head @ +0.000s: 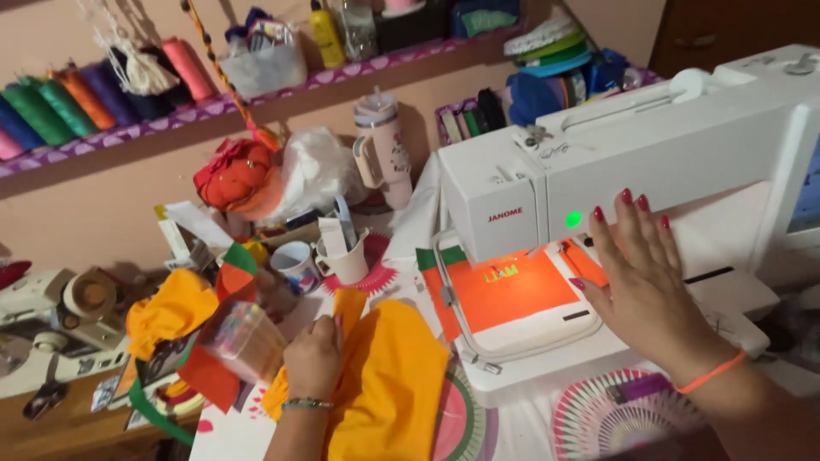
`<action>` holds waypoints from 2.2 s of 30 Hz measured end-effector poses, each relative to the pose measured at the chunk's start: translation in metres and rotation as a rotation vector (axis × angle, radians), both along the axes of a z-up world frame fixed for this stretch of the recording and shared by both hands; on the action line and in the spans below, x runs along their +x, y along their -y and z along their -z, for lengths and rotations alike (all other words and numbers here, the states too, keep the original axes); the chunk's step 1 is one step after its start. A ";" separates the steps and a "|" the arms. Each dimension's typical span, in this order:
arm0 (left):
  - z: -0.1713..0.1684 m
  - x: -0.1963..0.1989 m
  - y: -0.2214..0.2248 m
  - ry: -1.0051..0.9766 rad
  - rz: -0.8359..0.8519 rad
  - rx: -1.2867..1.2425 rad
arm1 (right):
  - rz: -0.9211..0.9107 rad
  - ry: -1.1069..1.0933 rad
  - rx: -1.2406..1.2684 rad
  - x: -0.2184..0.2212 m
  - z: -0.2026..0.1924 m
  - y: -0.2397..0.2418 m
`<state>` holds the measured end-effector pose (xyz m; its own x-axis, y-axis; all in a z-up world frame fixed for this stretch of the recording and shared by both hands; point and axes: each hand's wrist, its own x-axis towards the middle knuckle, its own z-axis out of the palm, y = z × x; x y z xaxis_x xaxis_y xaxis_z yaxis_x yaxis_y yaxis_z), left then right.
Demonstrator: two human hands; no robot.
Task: Preparing a yellow garment for machine embroidery by securing it in a hoop and placing stabilizers.
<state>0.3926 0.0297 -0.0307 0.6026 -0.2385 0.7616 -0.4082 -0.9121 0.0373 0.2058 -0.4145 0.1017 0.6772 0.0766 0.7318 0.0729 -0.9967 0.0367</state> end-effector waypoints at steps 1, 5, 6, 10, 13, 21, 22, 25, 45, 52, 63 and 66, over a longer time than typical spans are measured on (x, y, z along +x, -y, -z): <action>0.004 0.001 -0.005 0.007 -0.033 -0.033 | 0.038 -0.007 -0.040 0.005 0.001 0.001; 0.006 -0.003 0.001 -0.060 0.027 -0.053 | 0.100 0.090 -0.208 0.008 0.006 0.010; 0.006 -0.005 0.003 -0.077 0.059 -0.071 | 0.051 0.103 -0.161 0.008 0.006 0.014; -0.002 -0.017 0.004 -0.297 0.115 -0.122 | -0.243 0.097 0.134 -0.024 -0.015 -0.017; 0.011 -0.007 0.002 -0.136 0.213 -0.115 | -0.394 -0.054 0.239 -0.040 -0.024 -0.027; 0.033 -0.014 0.011 -0.363 0.144 -0.122 | -0.076 -1.008 -0.072 0.015 0.002 0.056; 0.041 -0.009 0.014 -0.300 0.145 -0.093 | -0.041 -1.037 -0.134 0.024 0.000 0.060; 0.008 -0.019 0.042 -0.311 0.280 -0.177 | -0.050 -0.999 -0.228 0.040 -0.018 0.070; 0.020 -0.030 0.017 -0.295 0.109 -0.123 | -0.464 -0.534 -0.079 0.013 0.044 0.173; 0.025 -0.039 0.014 -0.335 0.147 -0.160 | -0.523 -0.476 -0.052 0.028 0.050 0.210; 0.015 -0.036 0.009 -0.397 0.090 -0.245 | 0.244 -1.220 -0.100 0.063 -0.056 0.065; 0.012 -0.040 0.008 -0.402 0.127 -0.289 | 0.013 -0.950 -0.226 0.073 -0.021 0.093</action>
